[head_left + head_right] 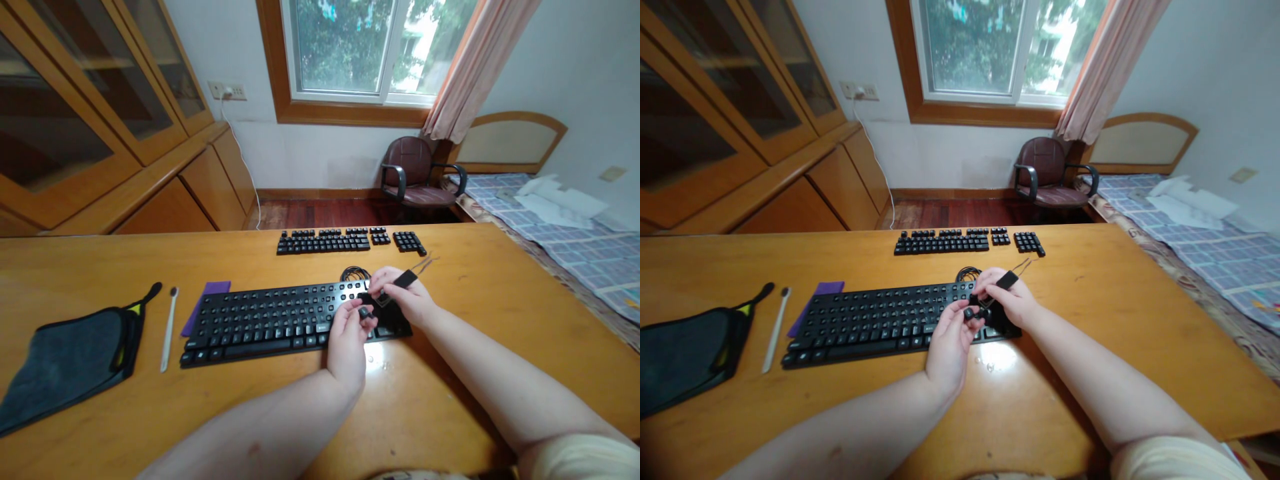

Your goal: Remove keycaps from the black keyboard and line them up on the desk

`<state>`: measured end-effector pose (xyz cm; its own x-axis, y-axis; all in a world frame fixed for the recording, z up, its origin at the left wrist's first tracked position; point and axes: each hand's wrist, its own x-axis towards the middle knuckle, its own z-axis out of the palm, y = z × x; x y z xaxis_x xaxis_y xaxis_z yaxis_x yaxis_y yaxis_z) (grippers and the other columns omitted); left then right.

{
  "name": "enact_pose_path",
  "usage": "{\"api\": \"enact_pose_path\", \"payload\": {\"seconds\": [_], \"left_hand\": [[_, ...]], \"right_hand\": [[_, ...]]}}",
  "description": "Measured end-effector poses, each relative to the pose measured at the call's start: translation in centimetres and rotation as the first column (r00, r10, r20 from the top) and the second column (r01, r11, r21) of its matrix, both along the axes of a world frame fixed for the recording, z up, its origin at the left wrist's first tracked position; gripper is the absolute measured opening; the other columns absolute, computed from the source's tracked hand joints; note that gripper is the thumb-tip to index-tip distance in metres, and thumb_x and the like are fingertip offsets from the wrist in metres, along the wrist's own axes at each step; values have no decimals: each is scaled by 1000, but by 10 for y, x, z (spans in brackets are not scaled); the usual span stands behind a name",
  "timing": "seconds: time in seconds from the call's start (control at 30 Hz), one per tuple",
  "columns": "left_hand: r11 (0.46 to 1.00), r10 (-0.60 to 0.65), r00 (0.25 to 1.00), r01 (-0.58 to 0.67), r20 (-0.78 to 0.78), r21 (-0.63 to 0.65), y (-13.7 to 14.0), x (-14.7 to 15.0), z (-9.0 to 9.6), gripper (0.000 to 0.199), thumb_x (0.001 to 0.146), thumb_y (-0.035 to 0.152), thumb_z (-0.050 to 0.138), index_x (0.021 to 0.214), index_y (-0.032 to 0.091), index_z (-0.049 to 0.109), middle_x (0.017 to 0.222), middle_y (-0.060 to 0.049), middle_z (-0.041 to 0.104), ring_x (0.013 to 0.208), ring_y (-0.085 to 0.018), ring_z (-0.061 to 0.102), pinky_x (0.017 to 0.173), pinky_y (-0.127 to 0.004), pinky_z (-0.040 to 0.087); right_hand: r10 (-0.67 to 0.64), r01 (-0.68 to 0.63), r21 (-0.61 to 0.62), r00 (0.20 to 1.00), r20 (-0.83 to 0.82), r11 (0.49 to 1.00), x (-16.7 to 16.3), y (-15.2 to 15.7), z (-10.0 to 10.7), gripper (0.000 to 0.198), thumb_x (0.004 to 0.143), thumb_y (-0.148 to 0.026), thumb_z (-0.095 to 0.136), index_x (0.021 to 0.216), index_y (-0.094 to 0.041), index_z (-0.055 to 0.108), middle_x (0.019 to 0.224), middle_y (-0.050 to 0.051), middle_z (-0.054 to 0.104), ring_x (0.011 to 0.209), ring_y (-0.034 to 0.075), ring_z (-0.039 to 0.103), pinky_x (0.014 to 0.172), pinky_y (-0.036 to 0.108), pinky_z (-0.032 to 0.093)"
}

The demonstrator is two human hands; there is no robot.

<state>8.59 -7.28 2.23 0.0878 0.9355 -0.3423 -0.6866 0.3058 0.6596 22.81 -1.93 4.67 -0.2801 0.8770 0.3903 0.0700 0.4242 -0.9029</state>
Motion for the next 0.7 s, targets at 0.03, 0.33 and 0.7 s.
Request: {"api": "enact_pose_path", "payload": {"seconds": [0.03,0.33,0.7], "left_hand": [[1000,0,1000,0,4,-4,0,0,0,23,76,30,61,94,17,55,85,-4,63,67,-10,59,80,-31,47],[977,-132,978,156,-162,148,-11,-2,9,17,83,31,53,94,18,50,84,-3,60,61,-10,54,72,-29,47],[883,-286,862,406,-417,234,-30,2,-3,13,89,34,46,91,21,47,88,-3,58,66,-11,55,63,-24,45]], "right_hand": [[-62,61,12,998,29,998,1,1,0,26,86,-37,52,87,-18,70,86,6,61,77,18,59,72,33,48],[89,-79,-83,988,127,993,-2,0,3,40,90,-43,43,80,-14,69,70,5,61,67,15,58,65,29,47],[530,-450,-338,825,196,826,22,-2,34,41,65,-52,71,76,-13,69,52,-3,53,43,7,43,41,19,36]]}}
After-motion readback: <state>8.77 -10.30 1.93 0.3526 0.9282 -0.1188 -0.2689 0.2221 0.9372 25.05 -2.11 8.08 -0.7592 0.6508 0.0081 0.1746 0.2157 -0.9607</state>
